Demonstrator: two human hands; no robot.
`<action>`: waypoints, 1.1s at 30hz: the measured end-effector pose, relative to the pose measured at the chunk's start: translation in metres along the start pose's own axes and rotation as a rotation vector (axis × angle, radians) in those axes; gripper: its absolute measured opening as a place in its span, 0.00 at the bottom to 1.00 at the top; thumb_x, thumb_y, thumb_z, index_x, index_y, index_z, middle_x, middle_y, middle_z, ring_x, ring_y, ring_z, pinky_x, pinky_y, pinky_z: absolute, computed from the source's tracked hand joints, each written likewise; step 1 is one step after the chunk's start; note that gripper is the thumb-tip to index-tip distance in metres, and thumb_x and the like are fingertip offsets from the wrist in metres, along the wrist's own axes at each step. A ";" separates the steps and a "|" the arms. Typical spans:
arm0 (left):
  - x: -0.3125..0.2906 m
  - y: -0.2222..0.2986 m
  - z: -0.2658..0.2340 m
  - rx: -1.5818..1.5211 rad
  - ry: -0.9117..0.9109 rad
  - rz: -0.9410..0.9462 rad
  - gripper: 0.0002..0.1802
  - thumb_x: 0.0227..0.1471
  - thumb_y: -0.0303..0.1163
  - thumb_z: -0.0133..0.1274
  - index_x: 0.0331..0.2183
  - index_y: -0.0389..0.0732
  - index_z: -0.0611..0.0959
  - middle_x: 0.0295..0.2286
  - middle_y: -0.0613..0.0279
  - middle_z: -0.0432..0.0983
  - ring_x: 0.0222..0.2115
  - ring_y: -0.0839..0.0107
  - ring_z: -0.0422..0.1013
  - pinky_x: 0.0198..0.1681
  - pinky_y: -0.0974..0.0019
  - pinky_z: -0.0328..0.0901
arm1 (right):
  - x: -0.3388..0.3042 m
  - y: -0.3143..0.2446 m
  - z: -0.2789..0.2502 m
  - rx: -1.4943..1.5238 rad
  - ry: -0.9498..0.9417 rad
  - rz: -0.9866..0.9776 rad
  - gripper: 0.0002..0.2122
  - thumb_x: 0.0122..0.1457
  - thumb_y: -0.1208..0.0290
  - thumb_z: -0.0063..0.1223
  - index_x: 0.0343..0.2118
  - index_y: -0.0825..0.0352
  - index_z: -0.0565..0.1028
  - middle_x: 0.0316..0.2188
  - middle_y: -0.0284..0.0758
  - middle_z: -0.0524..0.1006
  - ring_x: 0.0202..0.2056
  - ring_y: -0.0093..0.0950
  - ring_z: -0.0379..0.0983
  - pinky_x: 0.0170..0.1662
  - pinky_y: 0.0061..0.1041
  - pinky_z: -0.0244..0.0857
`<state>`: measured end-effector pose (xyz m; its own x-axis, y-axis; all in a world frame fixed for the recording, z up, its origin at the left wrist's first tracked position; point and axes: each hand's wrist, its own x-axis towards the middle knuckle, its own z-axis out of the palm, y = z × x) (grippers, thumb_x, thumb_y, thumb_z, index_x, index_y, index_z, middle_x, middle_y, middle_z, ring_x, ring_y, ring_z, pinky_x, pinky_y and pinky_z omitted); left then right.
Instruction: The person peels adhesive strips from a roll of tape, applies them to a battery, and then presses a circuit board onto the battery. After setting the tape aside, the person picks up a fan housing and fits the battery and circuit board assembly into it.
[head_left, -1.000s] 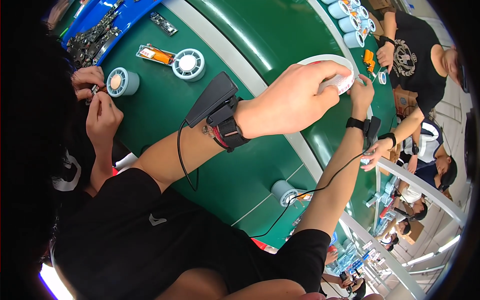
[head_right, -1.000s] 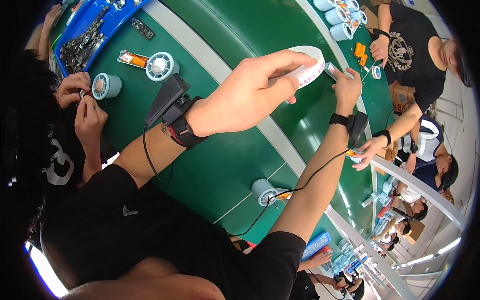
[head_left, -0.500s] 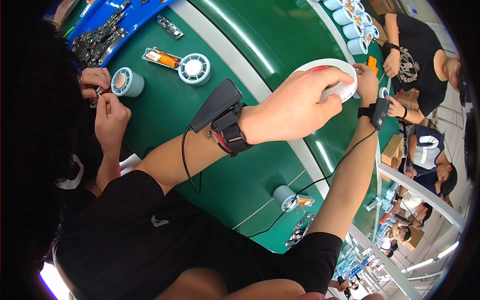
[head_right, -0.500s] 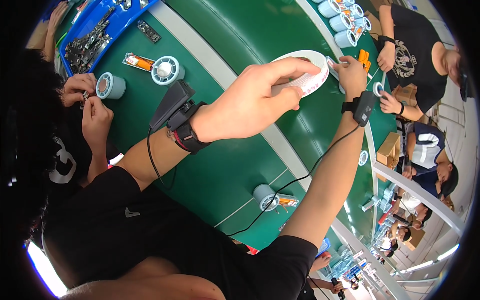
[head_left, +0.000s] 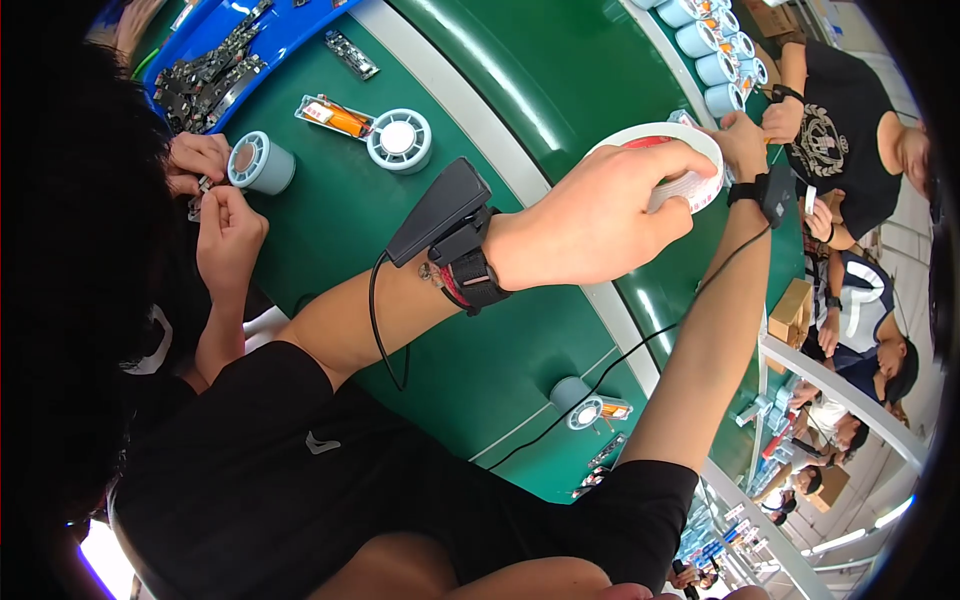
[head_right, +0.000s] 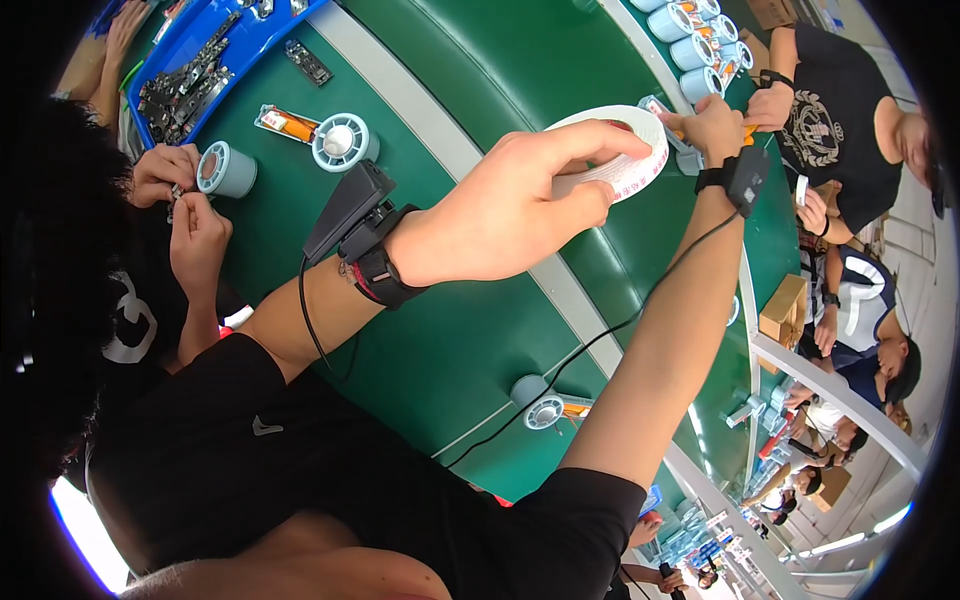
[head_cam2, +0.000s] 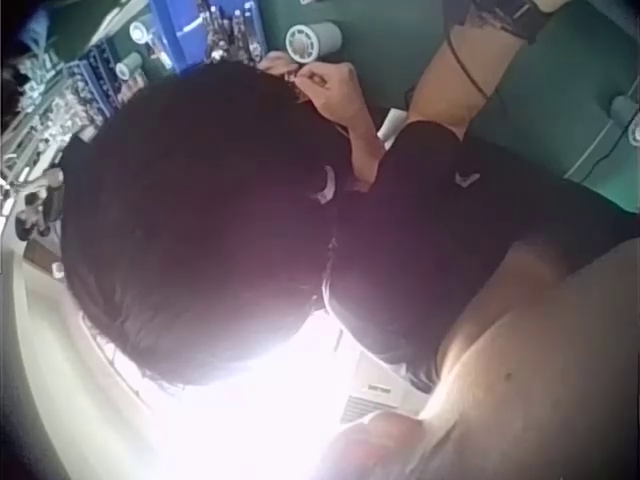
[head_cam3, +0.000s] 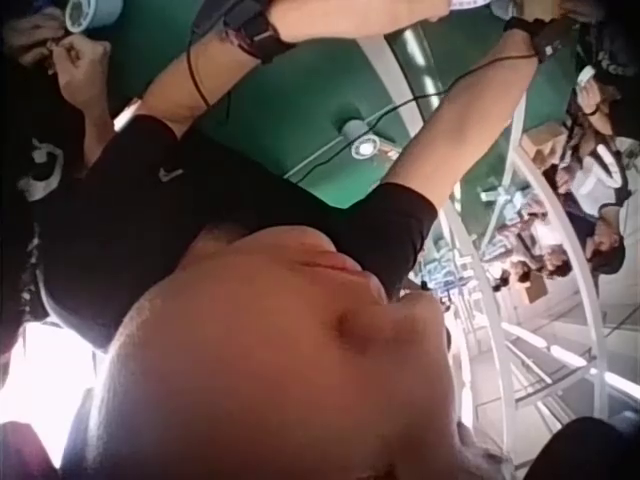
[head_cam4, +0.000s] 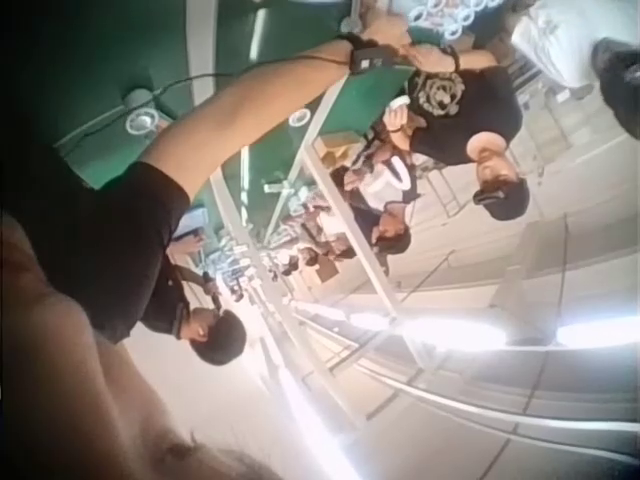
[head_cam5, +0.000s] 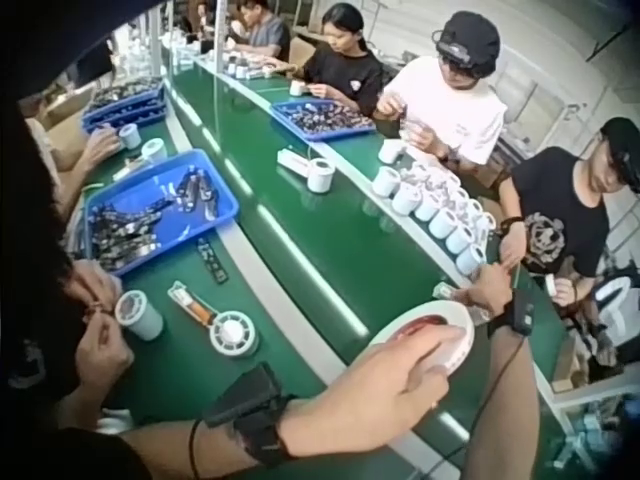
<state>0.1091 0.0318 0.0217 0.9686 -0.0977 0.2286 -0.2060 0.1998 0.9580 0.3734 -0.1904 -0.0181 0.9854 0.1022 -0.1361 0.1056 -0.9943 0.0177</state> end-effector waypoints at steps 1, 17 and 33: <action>0.000 0.000 -0.001 0.000 0.004 0.021 0.23 0.55 0.22 0.45 0.53 0.33 0.73 0.45 0.54 0.76 0.36 0.73 0.72 0.42 0.67 0.69 | -0.005 -0.006 -0.007 -0.086 0.000 0.061 0.28 0.42 0.52 0.74 0.41 0.68 0.80 0.39 0.42 0.82 0.41 0.34 0.80 0.43 0.29 0.71; 0.011 -0.010 -0.008 -0.079 0.100 0.031 0.22 0.57 0.22 0.51 0.54 0.34 0.74 0.45 0.56 0.77 0.37 0.72 0.75 0.42 0.67 0.70 | -0.082 0.006 -0.014 1.353 0.457 -0.041 0.17 0.58 0.78 0.61 0.50 0.72 0.72 0.46 0.44 0.78 0.42 0.26 0.77 0.41 0.26 0.72; -0.011 -0.008 0.030 0.278 -0.150 0.526 0.29 0.53 0.24 0.53 0.58 0.38 0.73 0.48 0.50 0.74 0.45 0.55 0.71 0.49 0.59 0.66 | -0.309 -0.063 -0.021 0.970 0.904 -0.485 0.20 0.54 0.89 0.60 0.49 0.76 0.69 0.43 0.48 0.77 0.41 0.33 0.78 0.43 0.27 0.76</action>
<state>0.0960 0.0016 0.0166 0.7011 -0.1950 0.6859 -0.6995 -0.0013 0.7147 0.0655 -0.1589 0.0432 0.6616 0.0521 0.7480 0.6865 -0.4434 -0.5763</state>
